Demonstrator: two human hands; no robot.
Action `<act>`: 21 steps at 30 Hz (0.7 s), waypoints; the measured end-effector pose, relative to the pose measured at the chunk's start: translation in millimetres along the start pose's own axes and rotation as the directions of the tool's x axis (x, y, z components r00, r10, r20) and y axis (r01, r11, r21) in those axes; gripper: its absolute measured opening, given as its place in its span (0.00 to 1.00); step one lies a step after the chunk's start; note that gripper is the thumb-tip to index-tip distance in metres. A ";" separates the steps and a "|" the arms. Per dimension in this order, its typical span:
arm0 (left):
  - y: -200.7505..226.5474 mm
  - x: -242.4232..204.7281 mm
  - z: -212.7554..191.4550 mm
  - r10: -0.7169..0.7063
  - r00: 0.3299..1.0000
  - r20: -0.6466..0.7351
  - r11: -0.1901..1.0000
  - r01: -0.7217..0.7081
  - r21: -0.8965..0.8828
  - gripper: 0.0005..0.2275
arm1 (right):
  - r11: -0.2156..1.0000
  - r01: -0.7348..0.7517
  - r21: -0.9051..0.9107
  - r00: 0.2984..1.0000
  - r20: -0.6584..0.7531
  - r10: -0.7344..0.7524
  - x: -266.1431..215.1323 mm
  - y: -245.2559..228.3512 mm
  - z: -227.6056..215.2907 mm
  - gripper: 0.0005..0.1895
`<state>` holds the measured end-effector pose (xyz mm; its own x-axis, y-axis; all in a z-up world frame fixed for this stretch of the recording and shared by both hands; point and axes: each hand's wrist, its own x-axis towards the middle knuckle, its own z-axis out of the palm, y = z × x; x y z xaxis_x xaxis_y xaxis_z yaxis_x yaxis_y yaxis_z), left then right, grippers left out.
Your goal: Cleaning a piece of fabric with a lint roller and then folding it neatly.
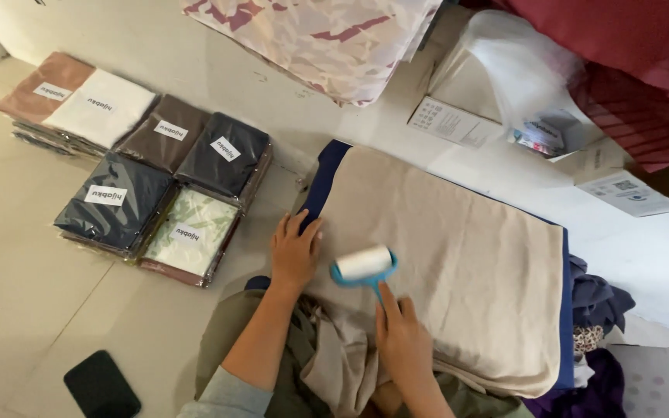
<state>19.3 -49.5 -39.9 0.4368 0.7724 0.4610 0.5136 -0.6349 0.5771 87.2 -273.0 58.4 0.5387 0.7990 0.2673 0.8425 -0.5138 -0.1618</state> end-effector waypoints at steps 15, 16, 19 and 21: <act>15.6 8.0 -30.6 -0.241 0.922 0.303 0.968 0.206 0.144 0.17 | 0.998 0.002 0.066 0.997 -0.082 0.003 83.2 17.0 86.2 0.21; 16.0 8.2 -31.3 -0.233 0.920 0.315 0.970 0.198 0.141 0.17 | 0.998 -0.012 0.062 0.997 -0.079 0.017 43.7 21.4 75.1 0.21; 8.7 2.8 -17.0 -0.249 0.909 0.333 0.966 0.209 0.151 0.17 | 0.992 -0.100 -0.071 0.994 -0.055 0.096 -72.3 56.6 98.9 0.23; -7.4 -6.8 11.0 -0.016 0.999 -0.028 0.960 0.023 0.278 0.16 | 0.976 -0.157 -0.152 0.986 0.027 0.163 -148.8 133.3 161.3 0.32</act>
<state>20.7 -50.2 -54.7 0.4078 0.7823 0.4708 0.7086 -0.5963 0.3771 120.6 -409.9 -156.2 0.6690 0.7126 0.2115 0.7362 -0.6745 -0.0560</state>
